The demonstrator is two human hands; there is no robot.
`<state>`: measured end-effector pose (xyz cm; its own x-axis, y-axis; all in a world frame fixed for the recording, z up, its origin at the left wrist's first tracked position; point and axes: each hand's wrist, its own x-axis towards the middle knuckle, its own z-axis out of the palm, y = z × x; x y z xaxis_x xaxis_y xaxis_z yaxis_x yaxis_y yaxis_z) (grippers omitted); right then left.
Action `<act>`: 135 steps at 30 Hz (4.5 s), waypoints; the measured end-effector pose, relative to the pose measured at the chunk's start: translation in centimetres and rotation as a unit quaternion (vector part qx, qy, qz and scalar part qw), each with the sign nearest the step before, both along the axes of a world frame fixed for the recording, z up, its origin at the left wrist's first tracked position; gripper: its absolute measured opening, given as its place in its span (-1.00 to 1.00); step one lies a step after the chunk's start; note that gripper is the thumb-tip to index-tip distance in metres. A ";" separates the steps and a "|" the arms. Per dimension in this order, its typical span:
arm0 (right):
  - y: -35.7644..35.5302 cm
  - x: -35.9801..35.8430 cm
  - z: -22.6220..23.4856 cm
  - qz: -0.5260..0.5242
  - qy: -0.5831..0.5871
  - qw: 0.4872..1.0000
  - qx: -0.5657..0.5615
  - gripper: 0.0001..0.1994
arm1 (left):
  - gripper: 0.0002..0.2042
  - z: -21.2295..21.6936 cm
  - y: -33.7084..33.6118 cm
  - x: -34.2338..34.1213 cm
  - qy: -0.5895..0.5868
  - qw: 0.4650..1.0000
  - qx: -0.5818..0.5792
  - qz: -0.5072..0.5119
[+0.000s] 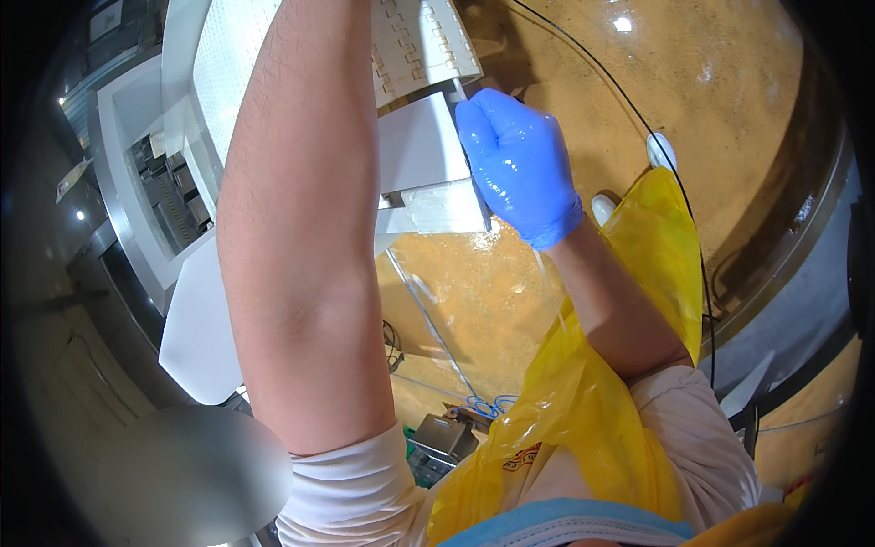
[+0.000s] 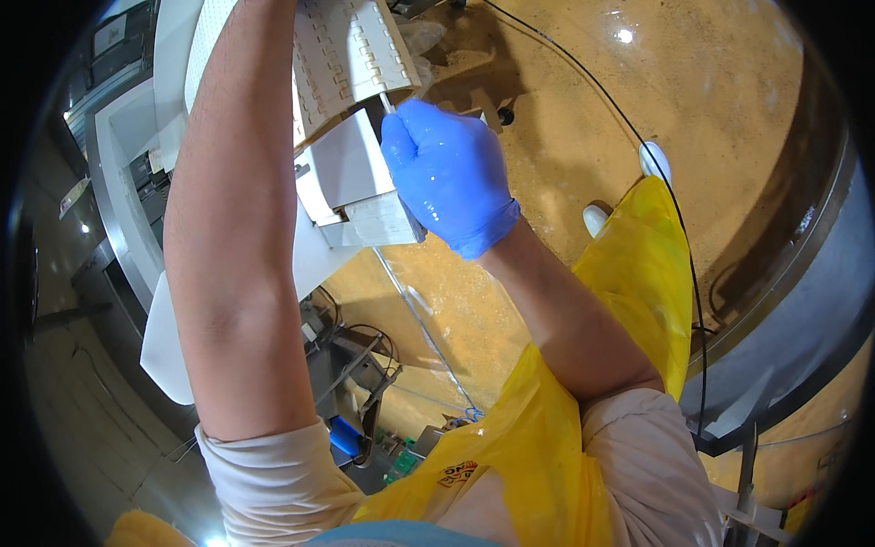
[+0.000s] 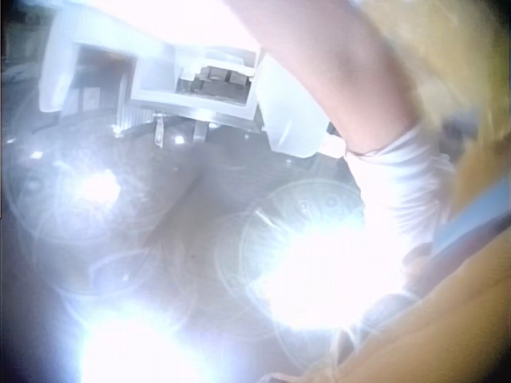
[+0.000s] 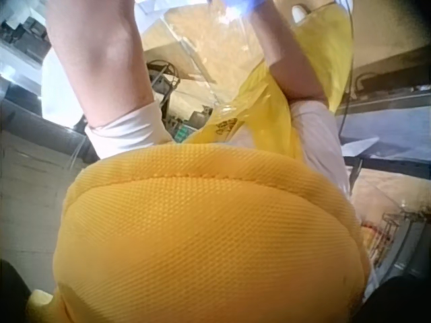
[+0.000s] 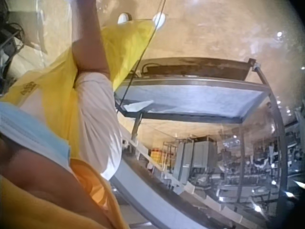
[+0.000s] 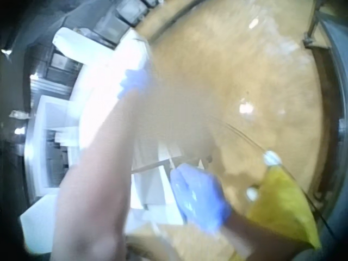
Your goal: The person assembles a white plastic machine by inserting a grid-like component into a housing, aligning and pressing it into place, then attaching a long white cover piece. The person wears blue gloves and a yellow apron in a workshop with a wet floor.
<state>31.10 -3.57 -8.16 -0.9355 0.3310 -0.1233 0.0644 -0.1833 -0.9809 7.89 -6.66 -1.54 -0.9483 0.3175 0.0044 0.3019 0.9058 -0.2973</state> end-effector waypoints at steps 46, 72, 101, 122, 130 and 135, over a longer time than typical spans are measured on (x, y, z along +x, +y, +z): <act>0.1 -0.5 0.4 0.026 -0.052 0.998 0.013 -0.77 | -0.23 0.4 0.4 -0.4 0.000 1.000 -0.014 -0.011; 0.6 1.7 0.8 0.010 -0.032 0.996 -0.077 -0.77 | -0.16 0.9 1.6 -1.2 0.009 1.000 -0.009 -0.021; 4.6 -2.8 0.1 0.189 -0.103 0.966 -0.143 -0.76 | -0.09 -0.1 3.7 -3.4 -0.021 0.999 -0.004 0.041; 13.1 -43.5 -6.9 0.124 0.037 0.989 -0.076 -0.55 | 0.16 1.3 5.8 -4.6 -0.090 0.983 0.069 0.142; 8.5 -41.0 -0.2 0.162 -0.117 0.976 -0.090 0.20 | 0.13 1.1 5.4 -4.3 -0.106 0.979 0.057 0.162; 7.4 -41.3 -0.9 0.122 -0.127 0.981 -0.076 0.09 | 0.10 1.4 5.7 -4.9 -0.118 0.978 0.057 0.161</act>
<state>-10.22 3.83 -9.03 -0.9173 0.0599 -0.3937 0.3640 -0.2752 -0.8898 2.99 -0.98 -0.14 -0.9781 0.0124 -0.2079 0.0436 0.9883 -0.1462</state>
